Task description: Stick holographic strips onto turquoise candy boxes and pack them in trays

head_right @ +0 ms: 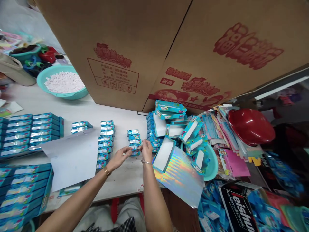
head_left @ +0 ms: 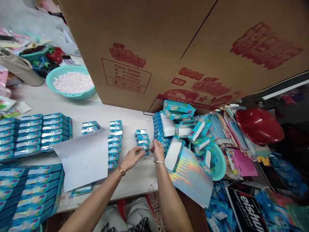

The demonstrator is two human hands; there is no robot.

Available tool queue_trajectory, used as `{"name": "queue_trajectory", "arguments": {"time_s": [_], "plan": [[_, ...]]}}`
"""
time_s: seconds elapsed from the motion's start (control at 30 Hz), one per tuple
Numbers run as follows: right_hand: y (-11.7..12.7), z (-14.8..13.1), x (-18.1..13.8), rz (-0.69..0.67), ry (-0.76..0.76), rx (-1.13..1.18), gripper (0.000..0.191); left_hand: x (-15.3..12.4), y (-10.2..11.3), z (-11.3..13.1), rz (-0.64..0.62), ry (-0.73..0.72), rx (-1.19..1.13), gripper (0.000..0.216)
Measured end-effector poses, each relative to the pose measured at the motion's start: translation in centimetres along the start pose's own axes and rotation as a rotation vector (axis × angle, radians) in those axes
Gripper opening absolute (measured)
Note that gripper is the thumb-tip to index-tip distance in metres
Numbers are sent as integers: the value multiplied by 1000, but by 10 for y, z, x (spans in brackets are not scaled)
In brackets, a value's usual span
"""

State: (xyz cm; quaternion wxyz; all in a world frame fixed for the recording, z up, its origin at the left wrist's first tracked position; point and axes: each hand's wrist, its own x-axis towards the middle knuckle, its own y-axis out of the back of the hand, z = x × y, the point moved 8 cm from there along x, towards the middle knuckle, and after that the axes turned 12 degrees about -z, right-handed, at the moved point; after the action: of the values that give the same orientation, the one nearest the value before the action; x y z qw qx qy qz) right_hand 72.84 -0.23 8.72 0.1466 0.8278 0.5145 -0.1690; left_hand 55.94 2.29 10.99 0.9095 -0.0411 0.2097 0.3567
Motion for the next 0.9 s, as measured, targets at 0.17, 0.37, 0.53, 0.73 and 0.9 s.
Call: {"name": "queue_trajectory", "arguments": {"time_s": [0.17,0.37,0.53,0.73,0.9], "plan": [[-15,-6,4,-72,30,10,40,0,10,-8,158,28,155,40],[-40,-9,25,-81,157,-135,37,31,43,-18,216,112,427,39],[-47,-21,34,149,316,-619,26,62,55,-21,257,154,668,39],[-48,-8,47,182,339,-702,23,79,53,-29,277,206,736,37],[-49,6,55,178,356,-683,21,85,52,-36,283,235,754,37]]}}
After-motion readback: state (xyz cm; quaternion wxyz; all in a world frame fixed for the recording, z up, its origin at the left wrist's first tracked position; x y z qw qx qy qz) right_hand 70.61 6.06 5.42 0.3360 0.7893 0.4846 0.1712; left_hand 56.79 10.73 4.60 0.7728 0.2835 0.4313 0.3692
